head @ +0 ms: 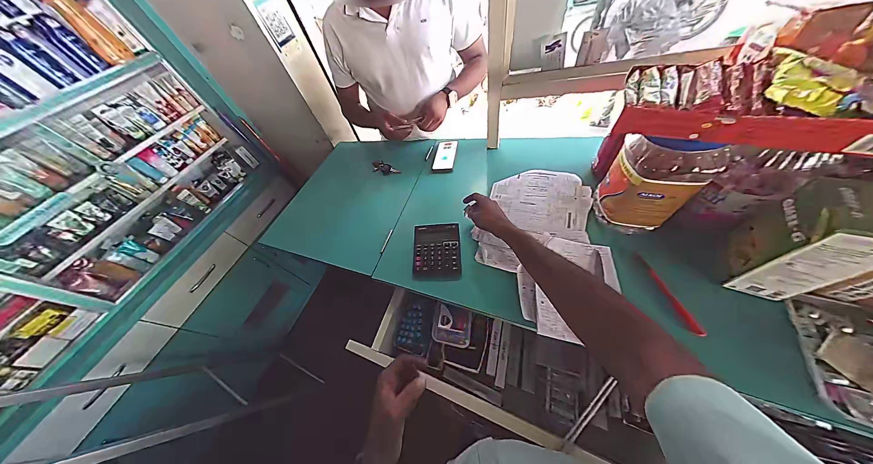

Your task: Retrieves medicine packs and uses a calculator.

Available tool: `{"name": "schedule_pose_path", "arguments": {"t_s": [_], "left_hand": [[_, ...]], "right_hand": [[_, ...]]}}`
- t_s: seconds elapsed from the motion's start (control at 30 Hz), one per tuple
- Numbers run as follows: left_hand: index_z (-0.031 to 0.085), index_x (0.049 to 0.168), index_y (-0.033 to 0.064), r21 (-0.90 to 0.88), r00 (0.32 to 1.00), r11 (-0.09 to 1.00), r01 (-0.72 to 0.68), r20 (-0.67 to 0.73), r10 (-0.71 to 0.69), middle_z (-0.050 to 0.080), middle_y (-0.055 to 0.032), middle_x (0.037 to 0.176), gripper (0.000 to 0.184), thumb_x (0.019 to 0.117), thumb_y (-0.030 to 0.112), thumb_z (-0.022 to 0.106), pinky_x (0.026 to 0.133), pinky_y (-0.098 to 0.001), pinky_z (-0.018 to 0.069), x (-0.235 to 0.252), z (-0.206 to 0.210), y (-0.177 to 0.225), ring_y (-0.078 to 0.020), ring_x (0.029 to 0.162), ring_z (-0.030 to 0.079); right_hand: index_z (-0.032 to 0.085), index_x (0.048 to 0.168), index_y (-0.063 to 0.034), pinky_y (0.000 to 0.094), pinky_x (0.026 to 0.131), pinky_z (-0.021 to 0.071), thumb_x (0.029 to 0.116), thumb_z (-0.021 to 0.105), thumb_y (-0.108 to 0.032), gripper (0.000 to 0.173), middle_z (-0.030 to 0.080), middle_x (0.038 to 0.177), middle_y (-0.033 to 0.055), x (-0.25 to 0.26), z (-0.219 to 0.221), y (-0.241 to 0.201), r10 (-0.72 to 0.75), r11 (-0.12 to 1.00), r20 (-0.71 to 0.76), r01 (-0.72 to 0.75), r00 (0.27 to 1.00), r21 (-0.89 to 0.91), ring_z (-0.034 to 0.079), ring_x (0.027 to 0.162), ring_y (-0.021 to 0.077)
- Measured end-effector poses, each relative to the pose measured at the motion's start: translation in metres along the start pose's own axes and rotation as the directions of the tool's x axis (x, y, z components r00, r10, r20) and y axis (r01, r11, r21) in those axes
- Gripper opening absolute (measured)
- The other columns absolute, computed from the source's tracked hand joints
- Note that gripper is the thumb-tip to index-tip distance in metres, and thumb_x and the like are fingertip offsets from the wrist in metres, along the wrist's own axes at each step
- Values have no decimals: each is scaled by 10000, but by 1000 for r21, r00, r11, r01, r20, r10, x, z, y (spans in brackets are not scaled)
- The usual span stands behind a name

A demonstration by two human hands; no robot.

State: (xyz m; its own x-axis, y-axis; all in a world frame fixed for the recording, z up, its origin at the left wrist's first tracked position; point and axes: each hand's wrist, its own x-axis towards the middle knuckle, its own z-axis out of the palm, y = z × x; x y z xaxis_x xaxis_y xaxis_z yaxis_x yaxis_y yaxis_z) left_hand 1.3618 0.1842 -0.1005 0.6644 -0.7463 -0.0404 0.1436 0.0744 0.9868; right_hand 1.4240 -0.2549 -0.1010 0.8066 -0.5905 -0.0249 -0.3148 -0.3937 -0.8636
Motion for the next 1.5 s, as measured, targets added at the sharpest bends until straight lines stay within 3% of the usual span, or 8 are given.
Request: {"name": "schedule_pose_path", "arguments": {"t_s": [0.17,0.27,0.4,0.57,0.9,1.03,1.27,1.5], "left_hand": [[713,1134,141,-67,987,997,35,-157,-45,648,72,765,206,962,126,600,474,-152,414,-78,-41,-11,28,517,473],[703,1134,148,-113,975,993,41,-212,-64,624,78,731,193,990,153,575,481,-161,432,-99,-47,-19,16,521,488],[710,1160,165,-190,977,981,26,-201,-65,629,84,730,200,996,177,596,507,-160,456,-103,-47,-27,17,541,516],[703,1144,138,-118,983,990,76,-156,-94,641,71,760,185,981,142,616,497,-150,421,-92,-53,-20,27,540,488],[713,1129,141,-154,984,985,77,-145,-99,606,80,688,177,975,145,625,480,-151,428,-82,-70,-23,23,503,479],[713,1138,141,-155,989,985,75,-118,-94,598,82,685,186,965,189,665,481,-151,419,-83,-67,-25,26,501,464],[712,1125,124,-166,985,982,86,-130,-109,591,82,659,174,971,160,640,472,-151,414,-92,-74,-30,26,488,463],[707,1136,123,-158,984,984,76,-147,-100,611,75,705,188,964,177,655,464,-146,413,-91,-76,-28,27,490,460]], "right_hand": [[662,1315,-86,681,956,464,972,613,-153,352,642,1266,260,28,10,5,-43,960,-95,15,995,-281,577,1215,481],[669,1295,-143,650,813,519,1025,515,-168,311,665,1166,231,-32,28,-32,-6,948,-165,-47,986,-315,639,1079,454],[511,1466,-183,636,815,516,1067,380,-241,424,695,1121,220,-133,82,-82,117,868,174,-16,978,-496,674,1035,443],[276,1618,-237,575,727,525,1049,331,-217,571,705,967,188,-146,139,-87,136,769,218,36,966,-639,696,892,414],[251,1623,-212,591,753,524,1083,324,-296,552,705,995,199,-144,144,-85,144,742,204,31,968,-670,692,908,429],[324,1606,-284,584,803,519,1073,395,-420,555,697,1110,172,-160,138,-66,58,852,180,45,982,-522,682,991,392],[471,1515,-204,581,808,531,1090,372,-367,465,709,1100,174,-160,109,-52,125,856,15,-100,992,-507,691,1010,391],[438,1539,-244,579,783,523,1096,305,-320,469,709,1053,187,-159,117,-71,167,785,113,-63,979,-616,692,973,407]]}}
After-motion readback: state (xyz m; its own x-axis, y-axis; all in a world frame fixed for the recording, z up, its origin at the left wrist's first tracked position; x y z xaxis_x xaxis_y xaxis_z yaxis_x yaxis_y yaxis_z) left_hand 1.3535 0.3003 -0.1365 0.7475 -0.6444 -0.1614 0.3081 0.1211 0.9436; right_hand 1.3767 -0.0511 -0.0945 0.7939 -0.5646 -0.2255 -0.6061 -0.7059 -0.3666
